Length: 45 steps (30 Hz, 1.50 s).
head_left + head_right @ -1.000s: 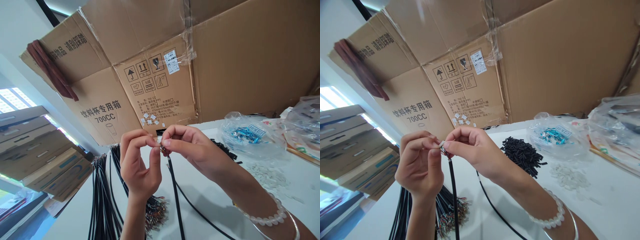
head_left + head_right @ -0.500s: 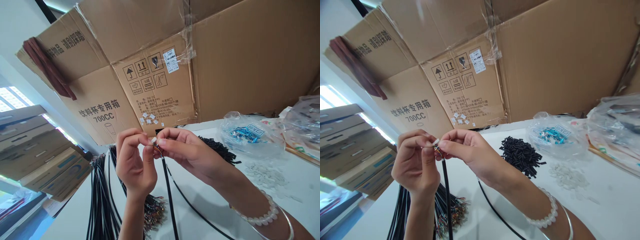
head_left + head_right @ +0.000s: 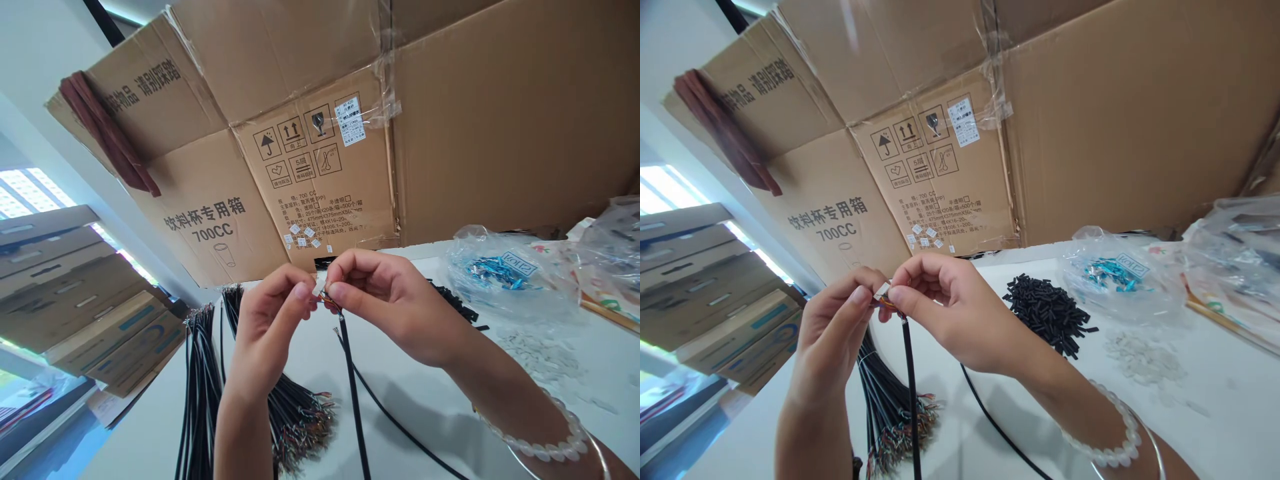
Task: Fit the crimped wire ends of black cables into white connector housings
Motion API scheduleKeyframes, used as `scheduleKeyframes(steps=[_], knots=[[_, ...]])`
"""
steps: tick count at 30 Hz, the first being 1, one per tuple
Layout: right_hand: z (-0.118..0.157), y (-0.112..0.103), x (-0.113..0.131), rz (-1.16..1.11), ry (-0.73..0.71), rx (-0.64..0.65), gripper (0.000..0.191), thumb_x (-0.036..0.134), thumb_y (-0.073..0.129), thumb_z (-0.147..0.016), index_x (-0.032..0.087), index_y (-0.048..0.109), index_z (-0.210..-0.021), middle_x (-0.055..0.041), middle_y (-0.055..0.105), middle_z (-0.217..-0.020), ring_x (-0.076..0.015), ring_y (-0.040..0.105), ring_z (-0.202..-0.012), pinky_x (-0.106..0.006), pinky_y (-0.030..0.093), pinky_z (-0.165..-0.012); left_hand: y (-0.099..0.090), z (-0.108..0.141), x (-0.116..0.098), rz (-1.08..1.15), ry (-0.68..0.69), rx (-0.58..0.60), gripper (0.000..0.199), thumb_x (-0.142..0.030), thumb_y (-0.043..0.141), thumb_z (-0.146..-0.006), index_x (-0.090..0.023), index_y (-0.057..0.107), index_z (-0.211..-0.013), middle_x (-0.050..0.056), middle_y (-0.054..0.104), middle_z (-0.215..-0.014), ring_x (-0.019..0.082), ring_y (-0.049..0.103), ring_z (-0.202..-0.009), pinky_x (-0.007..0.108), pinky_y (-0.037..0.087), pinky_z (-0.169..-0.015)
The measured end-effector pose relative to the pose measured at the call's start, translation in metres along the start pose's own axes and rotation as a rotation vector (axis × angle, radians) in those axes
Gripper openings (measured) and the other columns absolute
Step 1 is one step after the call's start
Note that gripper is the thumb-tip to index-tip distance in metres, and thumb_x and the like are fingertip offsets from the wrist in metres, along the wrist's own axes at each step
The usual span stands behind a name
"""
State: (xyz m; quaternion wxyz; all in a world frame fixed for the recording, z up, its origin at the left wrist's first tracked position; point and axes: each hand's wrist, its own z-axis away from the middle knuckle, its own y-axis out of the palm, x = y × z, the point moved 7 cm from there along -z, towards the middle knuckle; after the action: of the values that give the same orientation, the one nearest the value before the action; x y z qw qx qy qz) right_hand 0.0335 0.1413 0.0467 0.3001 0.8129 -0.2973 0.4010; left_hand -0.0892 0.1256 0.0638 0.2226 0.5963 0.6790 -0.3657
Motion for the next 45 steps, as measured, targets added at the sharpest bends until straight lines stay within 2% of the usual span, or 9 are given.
scheduleKeyframes(steps=[3, 8, 14, 19, 25, 30, 36, 39, 45], knots=[[0.003, 0.002, 0.003, 0.059, -0.02, 0.009, 0.023, 0.036, 0.066, -0.092, 0.017, 0.056, -0.084, 0.0015, 0.062, -0.078, -0.0097, 0.062, -0.079, -0.022, 0.049, -0.077, 0.003, 0.003, -0.003, -0.02, -0.036, 0.075, 0.034, -0.046, 0.059, -0.093, -0.02, 0.067, -0.073, 0.001, 0.055, -0.061, 0.013, 0.048, -0.058, 0.025, 0.04, -0.053], [0.007, 0.001, 0.004, 0.154, -0.006, -0.01, 0.015, 0.029, 0.059, -0.096, 0.018, 0.056, -0.087, -0.0006, 0.064, -0.083, -0.0142, 0.063, -0.085, -0.029, 0.048, -0.078, 0.006, 0.005, -0.007, 0.002, -0.019, 0.099, 0.039, -0.046, 0.051, -0.096, -0.02, 0.066, -0.072, 0.002, 0.053, -0.062, 0.015, 0.047, -0.059, 0.028, 0.04, -0.055], [0.01, 0.001, 0.002, 0.212, 0.024, -0.024, 0.011, 0.027, 0.058, -0.096, 0.019, 0.057, -0.087, -0.0001, 0.062, -0.084, -0.0148, 0.06, -0.085, -0.03, 0.047, -0.078, 0.006, 0.004, -0.008, -0.025, -0.029, 0.08, 0.031, -0.031, 0.053, -0.095, -0.02, 0.063, -0.068, 0.001, 0.051, -0.06, 0.013, 0.046, -0.057, 0.026, 0.038, -0.053], [0.01, 0.003, 0.004, 0.169, -0.002, -0.002, 0.011, 0.022, 0.057, -0.096, 0.019, 0.056, -0.085, 0.0021, 0.061, -0.082, -0.0094, 0.059, -0.082, -0.022, 0.046, -0.075, 0.007, 0.005, -0.011, -0.124, 0.033, 0.124, 0.028, -0.026, 0.049, -0.098, -0.021, 0.061, -0.073, 0.0, 0.051, -0.062, 0.013, 0.047, -0.06, 0.026, 0.039, -0.055], [0.006, 0.001, 0.004, 0.016, 0.017, 0.034, 0.012, 0.018, 0.067, -0.09, 0.017, 0.058, -0.082, 0.0044, 0.059, -0.078, -0.0043, 0.058, -0.077, -0.013, 0.047, -0.073, 0.011, 0.005, -0.013, -0.243, 0.198, 0.184, 0.021, -0.028, 0.045, -0.101, -0.023, 0.058, -0.086, 0.0, 0.059, -0.072, 0.013, 0.053, -0.065, 0.025, 0.042, -0.058], [0.004, -0.003, 0.001, -0.019, 0.02, -0.004, 0.013, 0.021, 0.066, -0.091, 0.017, 0.059, -0.081, 0.0033, 0.058, -0.077, -0.0052, 0.056, -0.073, -0.014, 0.047, -0.071, 0.016, 0.006, -0.004, -0.275, 0.219, 0.104, 0.019, -0.031, 0.043, -0.102, -0.023, 0.055, -0.089, 0.0, 0.056, -0.074, 0.014, 0.052, -0.063, 0.025, 0.044, -0.057], [0.002, -0.006, 0.003, 0.092, 0.008, -0.071, 0.023, 0.035, 0.075, -0.085, 0.018, 0.06, -0.081, 0.002, 0.057, -0.077, -0.0095, 0.053, -0.075, -0.02, 0.043, -0.072, 0.01, 0.006, -0.005, -0.263, 0.238, -0.135, 0.007, -0.024, 0.059, -0.095, -0.023, 0.056, -0.088, -0.002, 0.056, -0.075, 0.011, 0.05, -0.063, 0.021, 0.043, -0.057], [0.005, -0.005, 0.005, 0.167, 0.006, -0.094, 0.021, 0.036, 0.071, -0.087, 0.019, 0.059, -0.082, 0.0005, 0.058, -0.08, -0.0119, 0.053, -0.078, -0.023, 0.043, -0.073, 0.007, 0.004, -0.01, -0.248, 0.211, -0.179, 0.008, -0.02, 0.065, -0.09, -0.021, 0.064, -0.082, -0.002, 0.061, -0.068, 0.01, 0.052, -0.059, 0.02, 0.043, -0.054], [0.014, -0.001, 0.016, 0.454, -0.079, -0.169, 0.016, 0.031, 0.056, -0.095, 0.02, 0.06, -0.084, -0.0007, 0.061, -0.082, -0.013, 0.054, -0.08, -0.026, 0.042, -0.072, 0.002, 0.005, -0.019, -0.103, 0.138, -0.202, 0.016, -0.028, 0.063, -0.092, -0.021, 0.073, -0.081, 0.0, 0.068, -0.067, 0.011, 0.06, -0.054, 0.018, 0.051, -0.051]])
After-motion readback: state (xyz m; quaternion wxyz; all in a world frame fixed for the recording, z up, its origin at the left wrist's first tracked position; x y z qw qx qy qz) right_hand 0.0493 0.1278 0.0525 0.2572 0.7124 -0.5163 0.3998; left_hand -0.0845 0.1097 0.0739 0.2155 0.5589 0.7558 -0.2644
